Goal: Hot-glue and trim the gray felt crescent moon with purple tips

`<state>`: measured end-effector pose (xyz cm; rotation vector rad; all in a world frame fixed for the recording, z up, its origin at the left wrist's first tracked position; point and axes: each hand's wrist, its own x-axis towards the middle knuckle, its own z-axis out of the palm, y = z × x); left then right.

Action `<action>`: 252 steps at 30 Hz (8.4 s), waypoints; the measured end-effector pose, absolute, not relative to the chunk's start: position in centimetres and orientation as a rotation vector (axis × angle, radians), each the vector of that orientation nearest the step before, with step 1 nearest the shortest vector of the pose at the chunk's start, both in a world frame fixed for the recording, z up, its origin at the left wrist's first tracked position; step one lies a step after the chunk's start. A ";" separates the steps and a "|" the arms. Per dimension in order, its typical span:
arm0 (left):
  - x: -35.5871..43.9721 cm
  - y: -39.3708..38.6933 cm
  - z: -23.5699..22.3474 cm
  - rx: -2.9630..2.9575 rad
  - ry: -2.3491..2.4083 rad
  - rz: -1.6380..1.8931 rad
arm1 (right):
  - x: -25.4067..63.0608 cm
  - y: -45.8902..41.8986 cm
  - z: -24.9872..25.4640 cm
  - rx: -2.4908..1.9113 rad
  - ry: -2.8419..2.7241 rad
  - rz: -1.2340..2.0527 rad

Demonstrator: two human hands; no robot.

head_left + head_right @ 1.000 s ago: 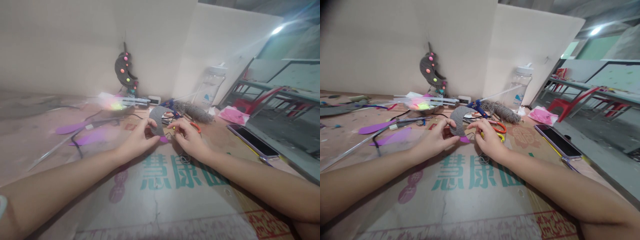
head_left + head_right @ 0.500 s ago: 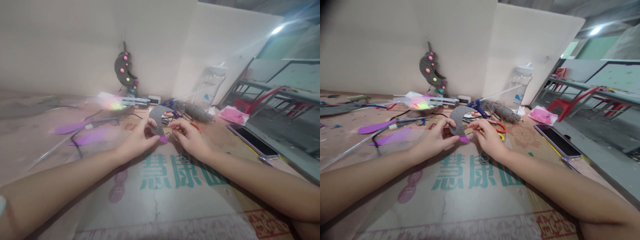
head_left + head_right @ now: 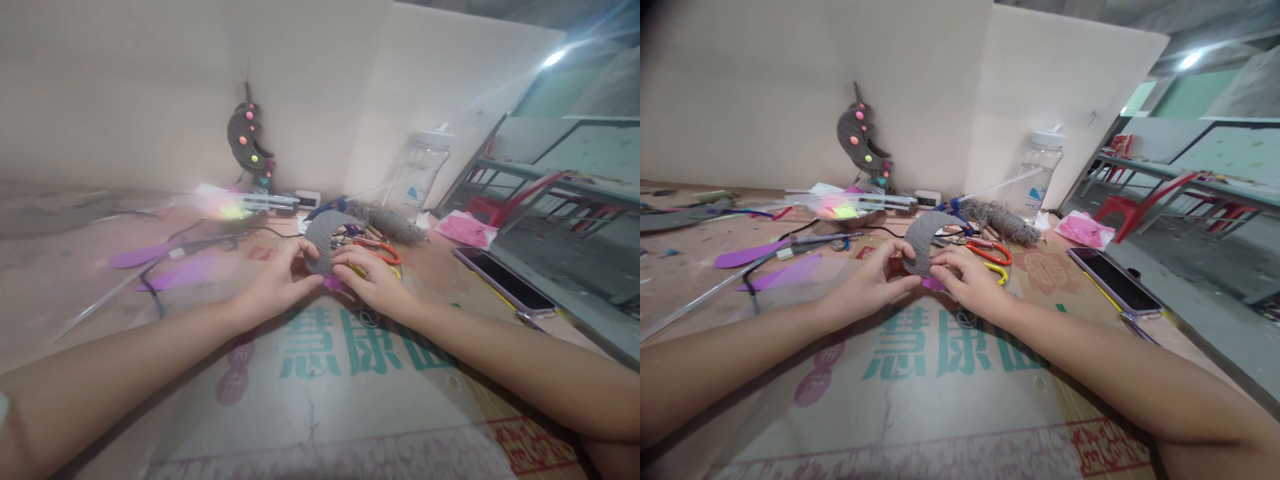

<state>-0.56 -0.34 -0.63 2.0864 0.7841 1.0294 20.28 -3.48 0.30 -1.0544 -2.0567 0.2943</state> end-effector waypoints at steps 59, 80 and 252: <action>-0.6 -0.7 0.6 1.995 0.953 0.978 | 20.2 -3.8 0.5 -1.183 -1.843 0.329; -0.6 -0.4 0.3 2.009 0.949 0.993 | 20.5 -3.4 0.2 -1.141 -1.881 0.195; -0.6 -1.0 0.8 2.036 0.897 1.002 | 20.3 -3.2 0.7 -1.058 -2.144 0.347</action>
